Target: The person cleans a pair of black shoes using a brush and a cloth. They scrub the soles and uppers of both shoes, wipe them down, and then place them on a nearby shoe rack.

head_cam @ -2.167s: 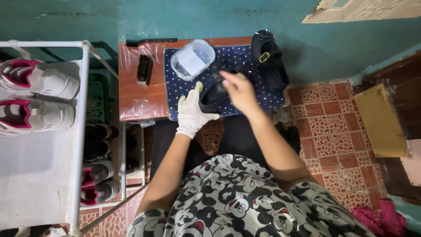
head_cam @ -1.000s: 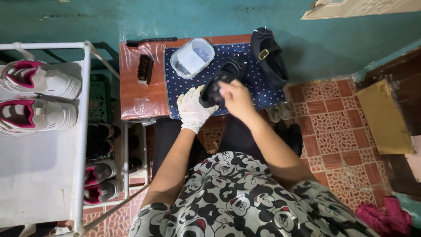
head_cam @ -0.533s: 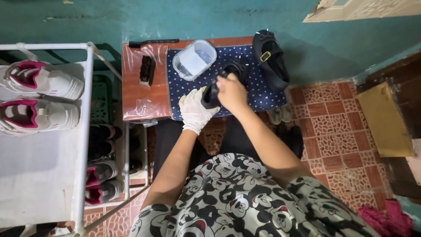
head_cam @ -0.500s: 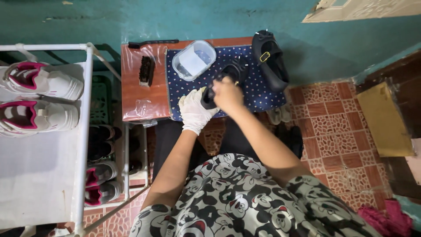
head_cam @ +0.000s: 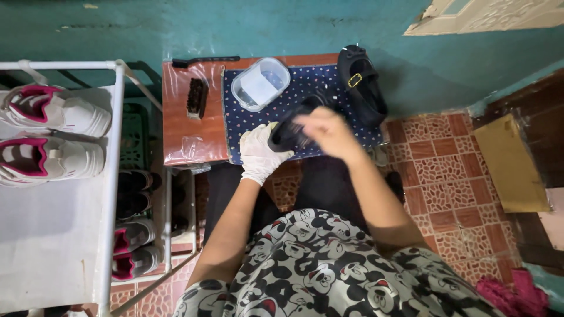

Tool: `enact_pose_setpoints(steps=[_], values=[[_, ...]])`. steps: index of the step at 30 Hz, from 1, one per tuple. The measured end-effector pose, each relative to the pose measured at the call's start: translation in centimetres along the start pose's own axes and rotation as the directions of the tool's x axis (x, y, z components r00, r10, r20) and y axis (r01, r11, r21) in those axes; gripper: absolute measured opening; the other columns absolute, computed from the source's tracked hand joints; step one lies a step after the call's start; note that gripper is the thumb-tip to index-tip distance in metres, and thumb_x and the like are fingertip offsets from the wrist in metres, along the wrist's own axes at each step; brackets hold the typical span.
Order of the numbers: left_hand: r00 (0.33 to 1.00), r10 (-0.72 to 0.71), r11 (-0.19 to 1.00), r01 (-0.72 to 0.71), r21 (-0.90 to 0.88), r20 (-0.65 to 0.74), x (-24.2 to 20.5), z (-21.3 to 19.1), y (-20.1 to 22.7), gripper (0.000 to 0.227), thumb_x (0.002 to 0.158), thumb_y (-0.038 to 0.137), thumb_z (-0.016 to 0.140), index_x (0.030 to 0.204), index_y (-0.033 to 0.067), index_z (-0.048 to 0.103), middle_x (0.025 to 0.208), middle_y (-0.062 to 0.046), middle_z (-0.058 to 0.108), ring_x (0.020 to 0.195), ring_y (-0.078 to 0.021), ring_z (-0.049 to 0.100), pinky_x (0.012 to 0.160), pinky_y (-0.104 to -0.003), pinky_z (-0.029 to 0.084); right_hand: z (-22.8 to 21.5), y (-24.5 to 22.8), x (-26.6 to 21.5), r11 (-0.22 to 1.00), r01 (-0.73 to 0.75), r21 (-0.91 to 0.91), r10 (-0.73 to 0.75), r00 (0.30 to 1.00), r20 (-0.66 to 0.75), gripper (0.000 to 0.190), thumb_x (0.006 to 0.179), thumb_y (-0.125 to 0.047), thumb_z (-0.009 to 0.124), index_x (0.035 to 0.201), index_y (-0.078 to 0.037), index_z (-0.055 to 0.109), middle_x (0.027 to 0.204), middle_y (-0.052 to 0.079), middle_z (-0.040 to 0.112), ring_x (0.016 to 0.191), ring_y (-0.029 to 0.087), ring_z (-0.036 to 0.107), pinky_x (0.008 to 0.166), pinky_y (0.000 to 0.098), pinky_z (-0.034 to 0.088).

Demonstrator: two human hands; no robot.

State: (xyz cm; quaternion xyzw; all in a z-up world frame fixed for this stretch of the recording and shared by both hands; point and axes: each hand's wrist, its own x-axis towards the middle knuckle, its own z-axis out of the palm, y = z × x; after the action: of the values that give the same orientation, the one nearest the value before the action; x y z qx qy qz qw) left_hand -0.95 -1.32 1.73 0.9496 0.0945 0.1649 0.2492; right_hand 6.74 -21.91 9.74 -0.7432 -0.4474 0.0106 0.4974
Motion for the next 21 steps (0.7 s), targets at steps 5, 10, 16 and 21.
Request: enact_pose_setpoints(steps=[5, 10, 16, 21], values=[[0.980, 0.037, 0.999, -0.037, -0.004, 0.196, 0.4, -1.9, 0.3, 0.083, 0.046, 0.069, 0.082, 0.119, 0.0343, 0.064, 0.097, 0.006, 0.072, 0.105, -0.0157, 0.069, 0.099, -0.038, 0.046, -5.0, 5.7, 0.1, 0.890, -0.330, -0.314, 0.233, 0.923, -0.307, 0.027, 0.098, -0.014, 0.070, 0.121, -0.023, 0.078, 0.096, 0.006, 0.067, 0.094, 0.025, 0.065, 0.092, 0.0365, 0.051], [0.968, 0.043, 0.998, -0.033, -0.044, 0.245, 0.4, -3.6, 0.9, 0.082, 0.049, 0.060, 0.086, 0.121, 0.0290, 0.064, 0.099, 0.003, 0.073, 0.105, -0.0185, 0.070, 0.099, -0.036, 0.046, 0.4, 2.6, 2.0, 0.828, -0.201, -0.524, 0.106, 0.973, -0.205, 0.030, 0.088, -0.015, 0.074, 0.113, -0.029, 0.081, 0.091, 0.006, 0.061, 0.089, 0.030, 0.062, 0.078, 0.0406, 0.052], [0.945, 0.006, 0.999, 0.008, -0.044, 0.326, 0.9, -4.8, 1.9, 0.078, 0.050, 0.059, 0.084, 0.120, 0.0322, 0.064, 0.100, 0.007, 0.074, 0.107, -0.0155, 0.070, 0.097, -0.033, 0.048, 4.1, 4.2, 1.6, 0.523, -0.292, -0.801, 0.245, 0.951, -0.187, 0.033, 0.075, -0.019, 0.073, 0.101, -0.039, 0.081, 0.091, -0.001, 0.051, 0.090, 0.027, 0.053, 0.071, 0.0415, 0.045], [0.968, 0.009, 0.996, 0.014, -0.090, 0.251, 0.6, -3.6, 1.2, 0.081, 0.046, 0.058, 0.086, 0.119, 0.0322, 0.066, 0.100, 0.005, 0.074, 0.104, -0.0163, 0.070, 0.097, -0.031, 0.047, 0.3, 3.2, 3.8, 0.525, -0.524, -0.671, 0.363, 0.851, -0.380, 0.026, 0.085, -0.021, 0.070, 0.105, -0.033, 0.081, 0.090, 0.004, 0.054, 0.086, 0.030, 0.062, 0.070, 0.0437, 0.056]])
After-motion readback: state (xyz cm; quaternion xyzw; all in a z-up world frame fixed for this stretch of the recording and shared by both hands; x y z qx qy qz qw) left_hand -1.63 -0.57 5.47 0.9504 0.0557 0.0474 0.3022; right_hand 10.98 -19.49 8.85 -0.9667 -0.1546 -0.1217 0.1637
